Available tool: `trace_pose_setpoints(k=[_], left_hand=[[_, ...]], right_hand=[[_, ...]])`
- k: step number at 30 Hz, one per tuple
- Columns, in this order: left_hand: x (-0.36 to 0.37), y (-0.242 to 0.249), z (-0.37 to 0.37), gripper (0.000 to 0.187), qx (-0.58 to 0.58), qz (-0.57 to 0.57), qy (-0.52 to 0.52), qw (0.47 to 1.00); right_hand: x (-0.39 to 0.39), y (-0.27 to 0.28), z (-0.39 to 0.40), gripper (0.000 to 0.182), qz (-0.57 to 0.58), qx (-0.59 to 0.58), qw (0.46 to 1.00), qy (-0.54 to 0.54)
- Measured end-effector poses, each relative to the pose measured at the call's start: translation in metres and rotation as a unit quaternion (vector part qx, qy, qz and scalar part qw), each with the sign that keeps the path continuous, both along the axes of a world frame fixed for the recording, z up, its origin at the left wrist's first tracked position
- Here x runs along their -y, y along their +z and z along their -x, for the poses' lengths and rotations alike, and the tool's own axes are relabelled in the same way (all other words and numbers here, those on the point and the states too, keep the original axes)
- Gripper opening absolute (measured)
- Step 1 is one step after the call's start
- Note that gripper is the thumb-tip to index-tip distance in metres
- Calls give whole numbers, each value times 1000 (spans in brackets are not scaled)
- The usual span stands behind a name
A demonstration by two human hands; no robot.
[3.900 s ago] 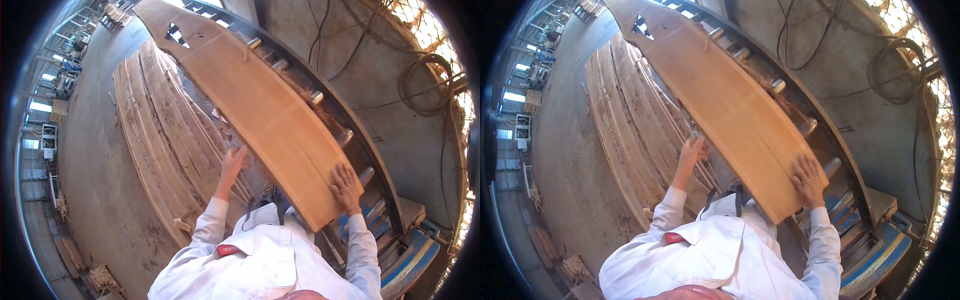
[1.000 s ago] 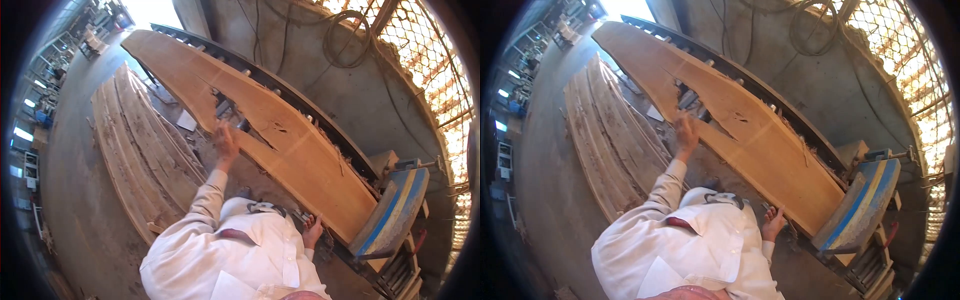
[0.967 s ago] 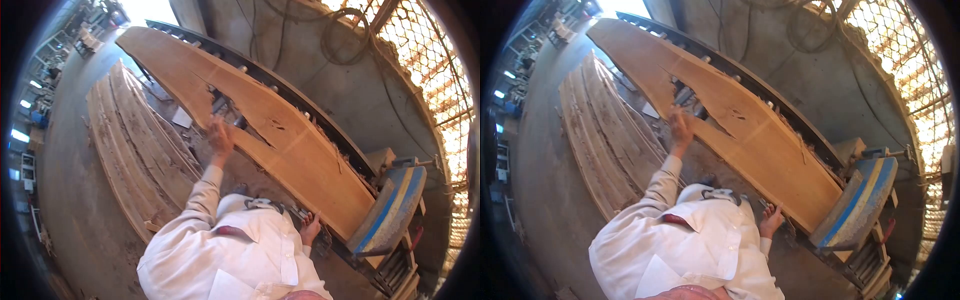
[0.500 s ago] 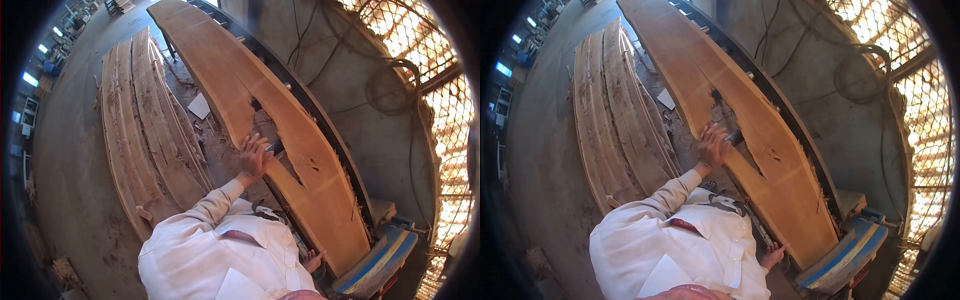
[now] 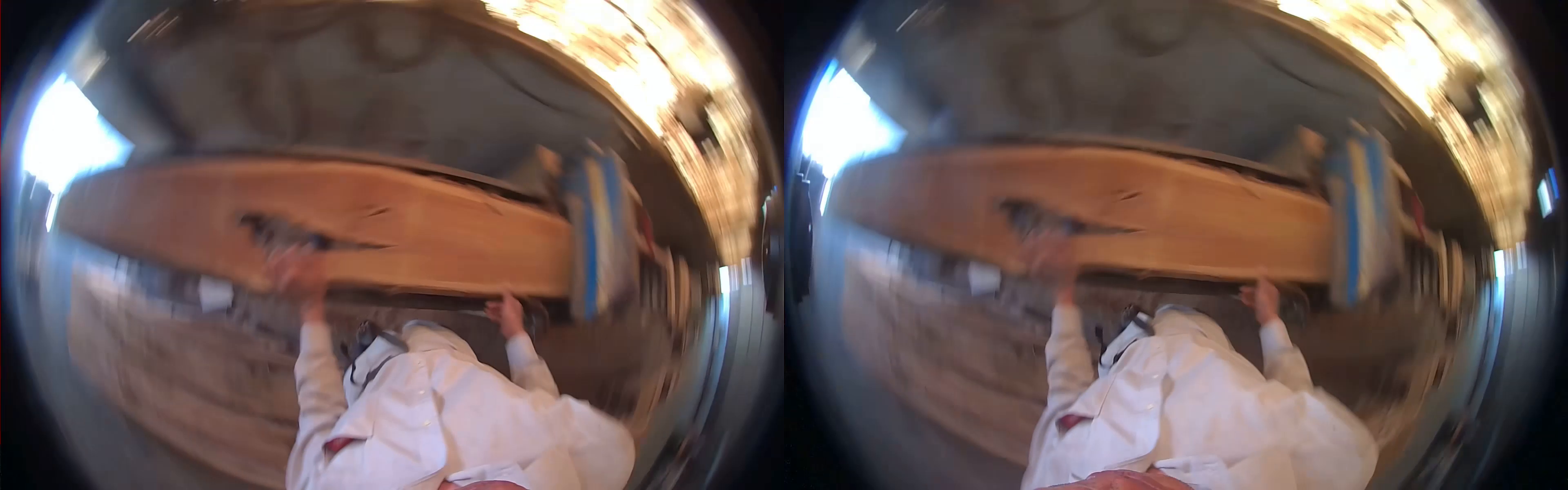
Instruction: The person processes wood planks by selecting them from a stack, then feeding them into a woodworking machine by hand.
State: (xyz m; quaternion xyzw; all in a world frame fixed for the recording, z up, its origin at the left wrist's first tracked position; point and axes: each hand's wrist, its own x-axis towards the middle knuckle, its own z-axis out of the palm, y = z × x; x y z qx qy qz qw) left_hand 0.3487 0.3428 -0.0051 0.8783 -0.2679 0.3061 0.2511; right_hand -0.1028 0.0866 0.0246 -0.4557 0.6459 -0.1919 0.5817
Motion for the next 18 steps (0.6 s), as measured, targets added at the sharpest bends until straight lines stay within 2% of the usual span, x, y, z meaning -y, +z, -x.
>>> trace_pose_setpoints(k=[1,2,4,6,8,10,14,15,17,18], left_hand=[[-5,-21,-2,30,-11,-25,-53,998],[-10,-45,-4,29,-26,-48,-106,993],[7,30,15,24,-137,-112,24,984],[5,32,12,31,-91,-74,35,992],[-2,20,7,41,-76,-83,23,993],[9,20,4,43,-73,-114,23,991],[8,30,16,46,-94,-172,43,980],[7,30,13,40,-105,-219,38,969],[-7,13,9,33,71,-347,-17,935],[0,7,9,32,74,-390,2,918]], right_hand=[[6,-1,-1,71,-27,-17,999,-2],[8,-14,6,74,8,3,1000,-16],[0,-3,-4,79,0,22,998,-51],[-9,10,-7,84,7,40,998,-48],[-9,20,-4,86,12,41,998,-36],[0,23,-5,86,14,31,999,-25],[-1,5,16,81,17,104,994,3],[-5,14,23,79,12,131,991,26],[-9,16,47,71,51,147,983,100],[-12,11,64,66,94,128,977,145]])
